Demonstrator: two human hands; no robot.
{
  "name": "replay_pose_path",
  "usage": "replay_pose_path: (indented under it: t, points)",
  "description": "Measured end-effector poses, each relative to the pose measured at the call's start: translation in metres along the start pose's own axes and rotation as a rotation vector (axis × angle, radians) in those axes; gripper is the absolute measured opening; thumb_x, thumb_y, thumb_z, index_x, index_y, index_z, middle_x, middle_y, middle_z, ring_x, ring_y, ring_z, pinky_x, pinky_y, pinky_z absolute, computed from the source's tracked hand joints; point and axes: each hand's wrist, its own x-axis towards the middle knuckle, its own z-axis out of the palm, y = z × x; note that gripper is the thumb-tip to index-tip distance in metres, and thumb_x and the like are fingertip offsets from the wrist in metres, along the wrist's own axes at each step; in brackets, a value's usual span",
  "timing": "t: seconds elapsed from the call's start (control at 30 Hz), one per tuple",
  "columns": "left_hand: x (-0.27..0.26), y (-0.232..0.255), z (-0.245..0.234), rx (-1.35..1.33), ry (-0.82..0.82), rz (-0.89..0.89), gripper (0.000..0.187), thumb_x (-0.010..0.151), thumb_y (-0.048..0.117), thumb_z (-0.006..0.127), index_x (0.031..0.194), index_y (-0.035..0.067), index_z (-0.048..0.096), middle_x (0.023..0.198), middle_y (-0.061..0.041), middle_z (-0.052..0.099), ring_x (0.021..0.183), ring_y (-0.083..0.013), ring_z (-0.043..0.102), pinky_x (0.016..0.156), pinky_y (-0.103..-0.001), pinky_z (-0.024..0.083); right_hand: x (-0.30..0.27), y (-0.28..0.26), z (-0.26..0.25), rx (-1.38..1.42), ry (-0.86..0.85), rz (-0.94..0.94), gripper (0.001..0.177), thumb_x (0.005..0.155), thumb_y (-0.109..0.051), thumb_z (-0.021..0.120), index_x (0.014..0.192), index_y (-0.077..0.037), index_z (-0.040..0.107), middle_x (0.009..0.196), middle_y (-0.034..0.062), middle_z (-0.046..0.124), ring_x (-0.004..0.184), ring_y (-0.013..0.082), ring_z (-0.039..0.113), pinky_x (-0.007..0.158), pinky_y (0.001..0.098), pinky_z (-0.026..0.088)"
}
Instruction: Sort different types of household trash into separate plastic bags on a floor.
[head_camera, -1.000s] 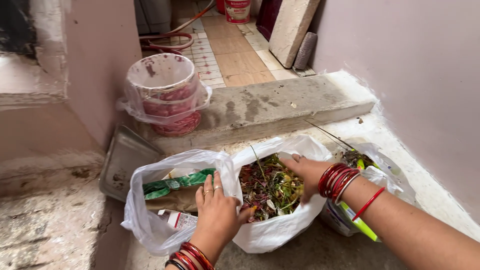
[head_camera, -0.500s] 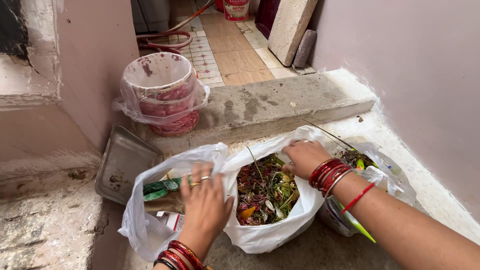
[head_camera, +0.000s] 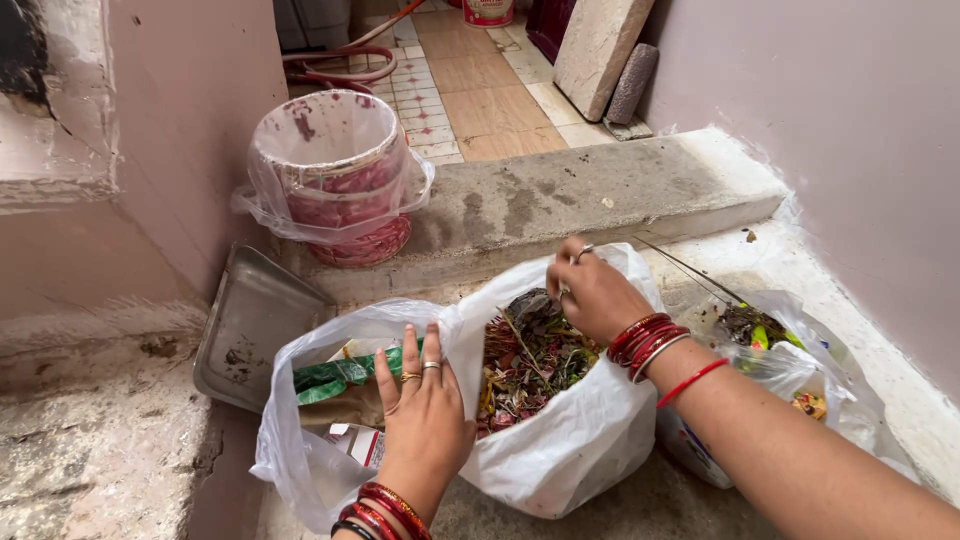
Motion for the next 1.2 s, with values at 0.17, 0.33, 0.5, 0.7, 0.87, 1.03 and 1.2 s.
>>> replay_pose_path:
  t: [0.17, 0.33, 0.5, 0.7, 0.87, 1.03, 1.2]
  points:
    - [0.001, -0.007, 0.001, -0.038, 0.08, -0.018, 0.093, 0.066, 0.036, 0.077, 0.144, -0.005, 0.046, 0.17, -0.018, 0.015, 0.154, -0.0376, 0.001, 0.115, -0.062, -0.005, -0.004, 0.03, 0.045, -0.292, -0.046, -0.267, 0.028, 0.069, -0.013, 0.067, 0.091, -0.025, 0.079, 0.116, 0.0129, 0.072, 0.103, 0.0315, 0.069, 0.09, 0.0423, 0.055]
    - [-0.001, -0.011, 0.001, -0.103, 0.09, -0.017, 0.093, 0.068, 0.044, 0.076, 0.145, 0.0, 0.047, 0.168, -0.017, 0.017, 0.156, -0.0383, 0.002, 0.114, -0.062, -0.004, -0.004, 0.004, 0.025, -0.505, -0.183, -0.209, 0.035, 0.069, -0.001, 0.071, 0.103, -0.01, 0.076, 0.1, 0.0153, 0.073, 0.101, 0.0338, 0.066, 0.091, 0.0473, 0.051]
    - [0.0, -0.014, 0.0, -0.253, 0.314, 0.022, 0.083, 0.084, 0.064, 0.057, 0.14, 0.003, 0.056, 0.155, -0.022, 0.037, 0.15, -0.0376, 0.019, 0.113, -0.06, 0.007, -0.002, -0.024, -0.034, -0.051, -0.119, 0.013, 0.021, 0.078, -0.023, 0.08, 0.091, -0.007, 0.077, 0.092, 0.0145, 0.074, 0.09, 0.03, 0.071, 0.085, 0.0417, 0.057]
    - [-0.009, -0.028, -0.026, -0.252, 0.381, 0.012, 0.046, 0.099, 0.05, 0.049, 0.109, 0.011, 0.072, 0.138, -0.02, 0.056, 0.14, -0.0356, 0.039, 0.116, -0.054, 0.02, -0.001, -0.044, -0.074, 0.128, 0.1, 0.004, 0.018, 0.076, -0.019, 0.076, 0.084, -0.002, 0.073, 0.09, 0.013, 0.072, 0.082, 0.0259, 0.072, 0.081, 0.0374, 0.058]
    - [-0.031, -0.049, -0.045, -0.219, 0.4, -0.056, 0.03, 0.093, 0.034, 0.057, 0.103, 0.008, 0.07, 0.133, -0.015, 0.059, 0.133, -0.032, 0.046, 0.115, -0.05, 0.026, 0.001, -0.073, -0.093, 0.144, 0.089, -0.006, 0.017, 0.076, -0.016, 0.072, 0.086, -0.003, 0.073, 0.09, 0.0134, 0.073, 0.081, 0.0269, 0.072, 0.08, 0.0384, 0.057]
    - [-0.043, -0.074, -0.051, -0.055, 0.454, -0.13, 0.029, 0.074, 0.022, 0.065, 0.101, 0.011, 0.071, 0.143, -0.016, 0.052, 0.138, -0.0339, 0.042, 0.111, -0.052, 0.023, 0.011, -0.063, -0.085, 0.116, -0.035, -0.069, 0.017, 0.076, -0.014, 0.072, 0.089, -0.005, 0.079, 0.091, 0.0125, 0.076, 0.086, 0.0256, 0.07, 0.082, 0.0394, 0.056]
    - [-0.043, -0.093, -0.034, 0.034, 0.398, -0.223, 0.033, 0.08, 0.016, 0.062, 0.111, 0.012, 0.071, 0.151, -0.018, 0.048, 0.137, -0.0345, 0.042, 0.109, -0.055, 0.026, 0.02, -0.058, -0.079, 0.616, -0.106, 0.356, 0.023, 0.089, -0.022, 0.074, 0.1, -0.003, 0.08, 0.095, 0.0166, 0.08, 0.083, 0.02, 0.076, 0.079, 0.0337, 0.061]
